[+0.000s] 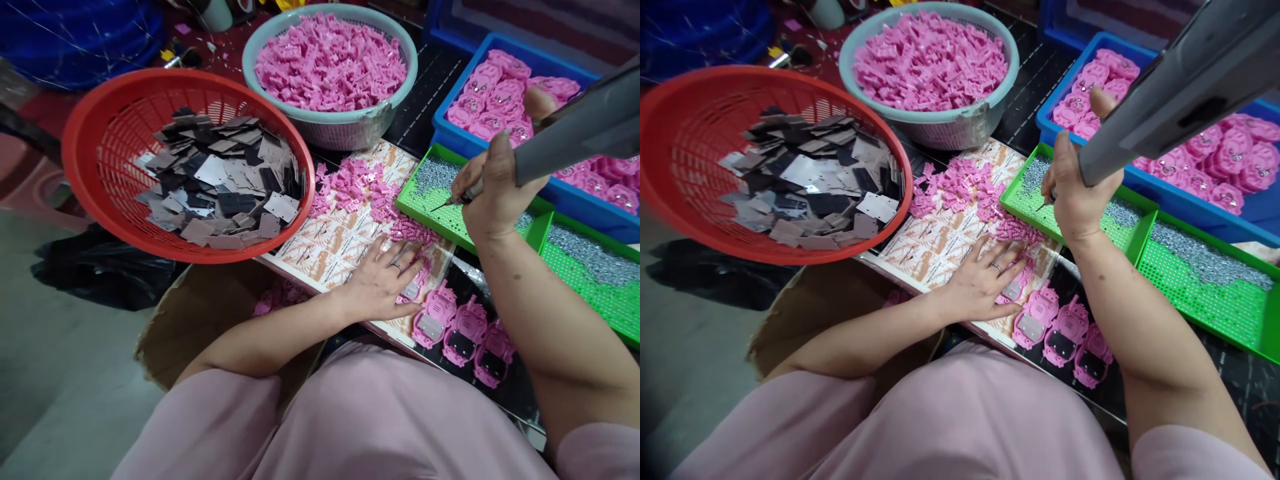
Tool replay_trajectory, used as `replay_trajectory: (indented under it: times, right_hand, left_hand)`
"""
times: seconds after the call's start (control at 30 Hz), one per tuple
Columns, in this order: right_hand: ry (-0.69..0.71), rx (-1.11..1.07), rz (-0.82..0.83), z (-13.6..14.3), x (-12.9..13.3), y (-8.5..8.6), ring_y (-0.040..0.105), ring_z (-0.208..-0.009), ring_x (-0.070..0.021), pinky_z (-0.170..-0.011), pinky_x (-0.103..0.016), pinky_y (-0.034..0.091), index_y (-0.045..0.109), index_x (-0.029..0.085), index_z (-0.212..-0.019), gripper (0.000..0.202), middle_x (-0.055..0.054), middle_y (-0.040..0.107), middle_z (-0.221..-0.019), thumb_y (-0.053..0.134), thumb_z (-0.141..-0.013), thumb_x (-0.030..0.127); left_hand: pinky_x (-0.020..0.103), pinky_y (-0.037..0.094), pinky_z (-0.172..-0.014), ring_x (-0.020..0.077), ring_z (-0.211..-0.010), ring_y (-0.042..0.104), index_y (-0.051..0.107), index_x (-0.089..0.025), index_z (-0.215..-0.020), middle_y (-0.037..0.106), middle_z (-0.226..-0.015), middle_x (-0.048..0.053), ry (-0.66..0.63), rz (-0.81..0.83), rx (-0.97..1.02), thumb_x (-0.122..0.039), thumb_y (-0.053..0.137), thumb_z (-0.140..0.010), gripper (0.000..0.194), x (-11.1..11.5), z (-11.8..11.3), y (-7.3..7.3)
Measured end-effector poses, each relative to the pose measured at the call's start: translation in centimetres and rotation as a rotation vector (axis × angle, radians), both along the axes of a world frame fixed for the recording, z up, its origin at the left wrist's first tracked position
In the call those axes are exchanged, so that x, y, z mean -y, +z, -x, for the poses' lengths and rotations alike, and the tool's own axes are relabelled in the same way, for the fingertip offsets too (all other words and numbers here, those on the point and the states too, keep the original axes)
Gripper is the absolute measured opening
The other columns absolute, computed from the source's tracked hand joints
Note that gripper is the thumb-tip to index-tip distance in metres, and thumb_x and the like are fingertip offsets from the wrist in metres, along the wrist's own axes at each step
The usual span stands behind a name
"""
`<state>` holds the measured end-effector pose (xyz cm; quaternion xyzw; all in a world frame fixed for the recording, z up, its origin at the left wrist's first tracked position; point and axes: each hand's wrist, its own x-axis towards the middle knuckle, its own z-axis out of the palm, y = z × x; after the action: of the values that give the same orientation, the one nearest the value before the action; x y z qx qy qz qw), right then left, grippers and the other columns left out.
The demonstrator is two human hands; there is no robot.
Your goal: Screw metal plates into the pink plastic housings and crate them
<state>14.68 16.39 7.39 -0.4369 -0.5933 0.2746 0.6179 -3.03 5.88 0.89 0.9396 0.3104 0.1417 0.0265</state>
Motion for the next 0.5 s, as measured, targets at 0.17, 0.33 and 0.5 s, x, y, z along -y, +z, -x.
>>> replay_trajectory:
  times: [0.17,0.33,0.5]
  right_hand:
    - [-0.059,-0.084,-0.035,0.56,-0.29,-0.11,0.035,-0.036,-0.0114,-0.04,-0.032,0.03,0.038,0.035,-0.112,0.052,0.01,0.037,-0.045,0.059,-0.078,0.068]
    - [-0.076,-0.069,-0.006,0.83,0.16,0.12,0.035,-0.037,-0.0116,-0.041,-0.032,0.032,0.04,0.035,-0.095,0.039,0.01,0.034,-0.044,0.058,-0.079,0.066]
    - [-0.093,-0.121,-0.025,0.67,0.01,0.86,0.037,-0.036,-0.0115,-0.039,-0.032,0.032,0.041,0.035,-0.108,0.051,0.01,0.038,-0.045,0.062,-0.076,0.068]
  left_hand:
    - [0.059,0.021,-0.111,0.0344,-0.129,0.043,0.048,-0.012,-0.135,0.051,-0.138,0.016,0.009,-0.015,0.012,-0.063,0.034,-0.092,0.069,0.0,0.02,-0.2]
    - [0.058,0.021,-0.112,0.0334,-0.129,0.043,0.047,-0.011,-0.136,0.051,-0.138,0.017,0.007,-0.007,-0.002,-0.062,0.035,-0.092,0.069,0.02,-0.02,-0.07]
    - [0.057,0.021,-0.112,0.0314,-0.13,0.042,0.047,-0.012,-0.136,0.048,-0.142,0.016,0.007,-0.001,0.01,-0.062,0.036,-0.092,0.067,-0.13,0.02,-0.14]
